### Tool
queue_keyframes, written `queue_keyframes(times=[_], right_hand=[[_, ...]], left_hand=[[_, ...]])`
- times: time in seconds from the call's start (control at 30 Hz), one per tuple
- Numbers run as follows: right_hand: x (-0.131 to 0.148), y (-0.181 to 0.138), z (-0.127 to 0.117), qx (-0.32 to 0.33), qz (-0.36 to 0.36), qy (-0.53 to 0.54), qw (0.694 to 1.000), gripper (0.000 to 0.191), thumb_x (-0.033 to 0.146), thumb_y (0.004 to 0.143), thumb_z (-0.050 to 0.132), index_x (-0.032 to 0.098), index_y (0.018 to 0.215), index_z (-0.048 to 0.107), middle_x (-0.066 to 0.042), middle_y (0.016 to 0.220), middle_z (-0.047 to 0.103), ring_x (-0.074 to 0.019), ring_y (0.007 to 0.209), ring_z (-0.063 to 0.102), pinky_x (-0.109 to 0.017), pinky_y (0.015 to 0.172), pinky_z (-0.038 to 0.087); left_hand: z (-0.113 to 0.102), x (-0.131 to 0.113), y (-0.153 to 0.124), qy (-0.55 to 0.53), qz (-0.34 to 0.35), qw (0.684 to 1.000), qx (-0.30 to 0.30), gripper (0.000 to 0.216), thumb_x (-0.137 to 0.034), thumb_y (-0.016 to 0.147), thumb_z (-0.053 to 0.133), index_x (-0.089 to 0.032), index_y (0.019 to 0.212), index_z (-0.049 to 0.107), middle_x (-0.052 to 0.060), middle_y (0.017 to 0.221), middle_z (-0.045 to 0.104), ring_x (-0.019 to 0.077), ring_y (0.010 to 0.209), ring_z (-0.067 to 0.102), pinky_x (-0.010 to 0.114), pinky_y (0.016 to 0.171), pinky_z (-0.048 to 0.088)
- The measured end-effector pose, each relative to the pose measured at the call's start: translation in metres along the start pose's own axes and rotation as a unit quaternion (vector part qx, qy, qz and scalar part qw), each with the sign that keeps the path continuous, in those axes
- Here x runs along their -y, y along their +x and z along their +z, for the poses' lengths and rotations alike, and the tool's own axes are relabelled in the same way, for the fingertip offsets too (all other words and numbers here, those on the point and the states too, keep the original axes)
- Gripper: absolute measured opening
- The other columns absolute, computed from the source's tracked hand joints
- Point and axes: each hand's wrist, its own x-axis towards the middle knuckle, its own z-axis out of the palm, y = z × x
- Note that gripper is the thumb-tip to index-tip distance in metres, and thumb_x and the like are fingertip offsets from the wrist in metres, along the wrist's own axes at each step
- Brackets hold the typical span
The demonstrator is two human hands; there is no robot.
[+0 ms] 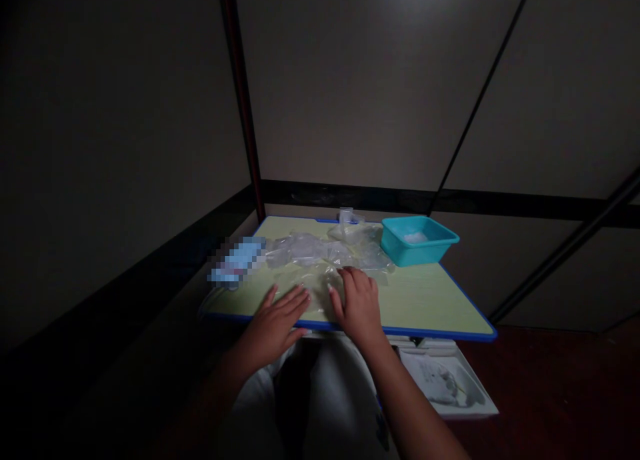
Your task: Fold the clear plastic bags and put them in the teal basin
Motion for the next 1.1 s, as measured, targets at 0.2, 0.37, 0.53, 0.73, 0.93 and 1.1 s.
queue_keyframes(times=[0.2, 0.37, 0.53, 0.73, 0.93, 1.1], right_hand=[[0.019, -0.031, 0.0, 0.195, -0.156, 0.03, 0.968, 0.065, 0.042, 0.089, 0.046, 0.023, 0.145, 0.02, -0.011, 0.147, 0.03, -0.0272, 0.134, 0.029, -0.06, 0.108, 0.008], [0.008, -0.043, 0.004, 0.205, -0.13, 0.016, 0.97, 0.066, 0.038, 0.088, 0.049, 0.025, 0.145, 0.02, -0.011, 0.146, 0.033, -0.0281, 0.132, 0.033, -0.062, 0.107, 0.005], [0.004, -0.053, 0.005, 0.16, -0.112, 0.016, 0.981, 0.058, 0.023, 0.086, 0.051, 0.028, 0.14, 0.032, -0.009, 0.139, 0.045, -0.0248, 0.127, 0.042, -0.059, 0.108, 0.006], [-0.009, -0.058, 0.014, 0.069, -0.11, 0.019, 0.991, 0.041, 0.023, 0.089, 0.051, 0.023, 0.13, 0.046, -0.008, 0.122, 0.061, -0.0216, 0.111, 0.057, -0.052, 0.108, 0.018], [-0.016, -0.058, 0.015, 0.02, -0.133, 0.052, 0.989, 0.021, 0.023, 0.09, 0.051, 0.024, 0.109, 0.06, -0.007, 0.11, 0.067, -0.019, 0.098, 0.063, -0.045, 0.101, 0.029], [-0.016, -0.024, -0.001, 0.105, -0.104, 0.076, 0.986, 0.019, 0.024, 0.092, 0.044, 0.02, 0.088, 0.062, -0.003, 0.082, 0.069, -0.0166, 0.078, 0.063, -0.043, 0.1, 0.027]], left_hand=[[0.007, 0.014, -0.01, 0.037, -0.024, 0.999, -0.004, 0.056, -0.023, 0.082, 0.058, -0.028, 0.135, 0.043, 0.01, 0.139, 0.044, 0.0271, 0.133, 0.034, 0.052, 0.112, -0.006], [0.005, 0.021, -0.021, 0.082, -0.026, 0.996, -0.014, 0.049, -0.016, 0.085, 0.052, -0.028, 0.132, 0.047, 0.008, 0.135, 0.049, 0.0246, 0.128, 0.042, 0.052, 0.113, 0.002], [0.007, 0.027, -0.025, 0.153, 0.011, 0.987, -0.048, 0.034, -0.017, 0.089, 0.047, -0.027, 0.121, 0.057, 0.003, 0.123, 0.061, 0.0185, 0.12, 0.051, 0.047, 0.113, 0.013], [0.005, 0.032, -0.022, 0.118, 0.03, 0.991, -0.06, 0.027, -0.018, 0.089, 0.051, -0.028, 0.111, 0.063, -0.001, 0.116, 0.065, 0.0168, 0.117, 0.054, 0.043, 0.109, 0.025], [0.002, 0.035, -0.021, 0.037, 0.011, 0.996, -0.075, 0.026, -0.015, 0.086, 0.053, -0.027, 0.105, 0.065, 0.0, 0.11, 0.068, 0.0183, 0.113, 0.057, 0.045, 0.105, 0.03], [-0.002, 0.034, -0.013, -0.042, -0.047, 0.989, -0.134, 0.019, -0.018, 0.085, 0.054, -0.024, 0.094, 0.069, 0.003, 0.099, 0.071, 0.0195, 0.102, 0.062, 0.041, 0.1, 0.037]])
